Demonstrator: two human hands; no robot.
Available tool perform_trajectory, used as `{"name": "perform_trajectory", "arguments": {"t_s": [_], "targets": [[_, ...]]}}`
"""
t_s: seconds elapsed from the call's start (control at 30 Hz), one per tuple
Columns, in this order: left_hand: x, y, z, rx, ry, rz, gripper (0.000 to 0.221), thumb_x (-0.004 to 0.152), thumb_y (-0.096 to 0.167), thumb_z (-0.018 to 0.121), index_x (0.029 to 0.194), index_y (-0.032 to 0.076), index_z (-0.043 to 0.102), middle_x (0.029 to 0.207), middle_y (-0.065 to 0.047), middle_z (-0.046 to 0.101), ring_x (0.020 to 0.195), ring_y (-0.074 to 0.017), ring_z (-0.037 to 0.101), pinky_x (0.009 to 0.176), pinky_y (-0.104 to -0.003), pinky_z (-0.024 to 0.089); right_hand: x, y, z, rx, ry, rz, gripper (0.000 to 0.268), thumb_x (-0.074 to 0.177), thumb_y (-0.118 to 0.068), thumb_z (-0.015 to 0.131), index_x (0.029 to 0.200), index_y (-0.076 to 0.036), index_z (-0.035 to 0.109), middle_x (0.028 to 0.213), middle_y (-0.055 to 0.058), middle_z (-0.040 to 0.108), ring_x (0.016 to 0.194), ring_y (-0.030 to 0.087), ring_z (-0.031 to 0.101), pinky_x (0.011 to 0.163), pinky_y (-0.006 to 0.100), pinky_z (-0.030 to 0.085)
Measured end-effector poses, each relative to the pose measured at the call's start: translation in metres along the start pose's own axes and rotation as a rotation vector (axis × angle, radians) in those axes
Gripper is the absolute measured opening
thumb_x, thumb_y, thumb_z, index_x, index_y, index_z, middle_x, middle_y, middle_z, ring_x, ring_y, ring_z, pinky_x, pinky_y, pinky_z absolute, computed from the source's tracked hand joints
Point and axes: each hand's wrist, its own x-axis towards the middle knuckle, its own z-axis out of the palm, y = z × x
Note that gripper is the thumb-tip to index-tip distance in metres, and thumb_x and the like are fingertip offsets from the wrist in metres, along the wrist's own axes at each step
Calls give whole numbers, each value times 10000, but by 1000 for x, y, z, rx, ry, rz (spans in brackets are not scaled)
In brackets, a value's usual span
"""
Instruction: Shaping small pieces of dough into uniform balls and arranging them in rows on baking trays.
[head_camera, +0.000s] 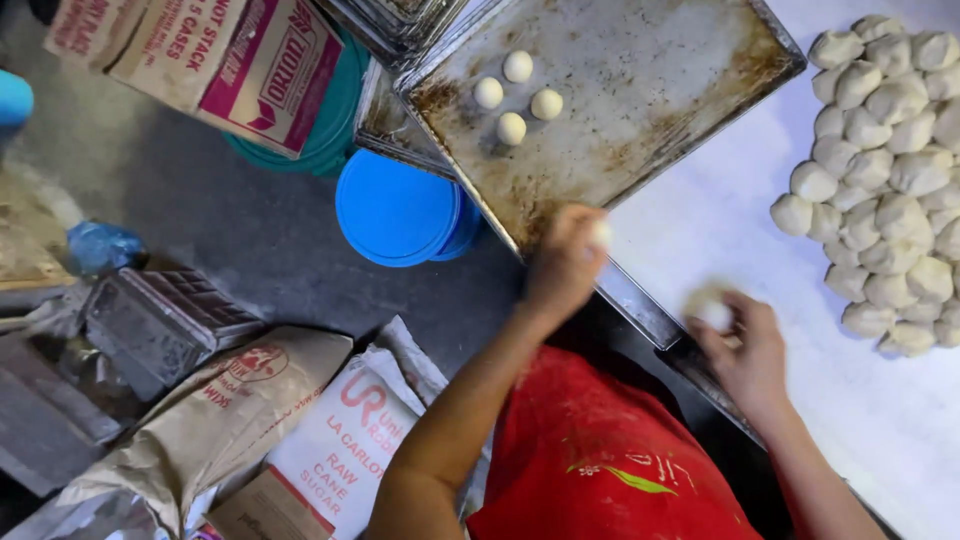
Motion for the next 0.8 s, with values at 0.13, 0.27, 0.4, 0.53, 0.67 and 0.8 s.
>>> {"name": "perform_trajectory", "arguments": {"t_s": [0.13,0.27,0.4,0.53,0.67,0.8], "targets": [[32,-24,-71,320,247,-87,504,810,43,762,1298,44,636,1182,-181,619,1078,-389,663,920,-497,575,70,-118,54,-132,-76,-537,535,796,-149,882,1255,-4,648,1062,190,619,977,426,643,829,510,555],[50,-48,-80,348,247,-114,467,847,118,804,1281,80,634,1197,-143,630,1063,-367,683,879,-500,587,158,-173,118,-180,123,-985,397,959,-238,806,1274,-35,673,1055,116,587,965,343,582,841,441,496],[62,-68,-81,399,302,-21,421,832,129,755,1229,74,627,1137,-139,610,999,-358,662,849,-470,561,190,-158,153,-393,-24,-856,471,876,-259,809,1279,-64,663,1064,141,592,887,397,650,758,495,556],[53,-77,-72,417,351,-63,414,818,159,760,1205,112,619,1136,-104,597,956,-327,645,834,-444,554,183,-166,150,-414,-68,-799,452,922,-275,766,1308,-76,639,1117,128,573,923,378,660,770,457,568],[57,-61,-94,146,163,-205,725,692,184,886,1338,57,581,1267,-185,584,1136,-410,642,966,-494,554,198,-180,138,-381,-193,-743,710,734,-244,900,1354,-44,618,1121,159,571,959,414,661,768,506,590],[74,-74,-107,216,374,-173,462,865,255,770,1279,116,619,1233,-111,567,1061,-338,646,897,-450,549,214,-212,136,-293,-128,-776,566,861,-150,851,1352,12,620,1111,196,558,946,403,640,792,504,553]]}}
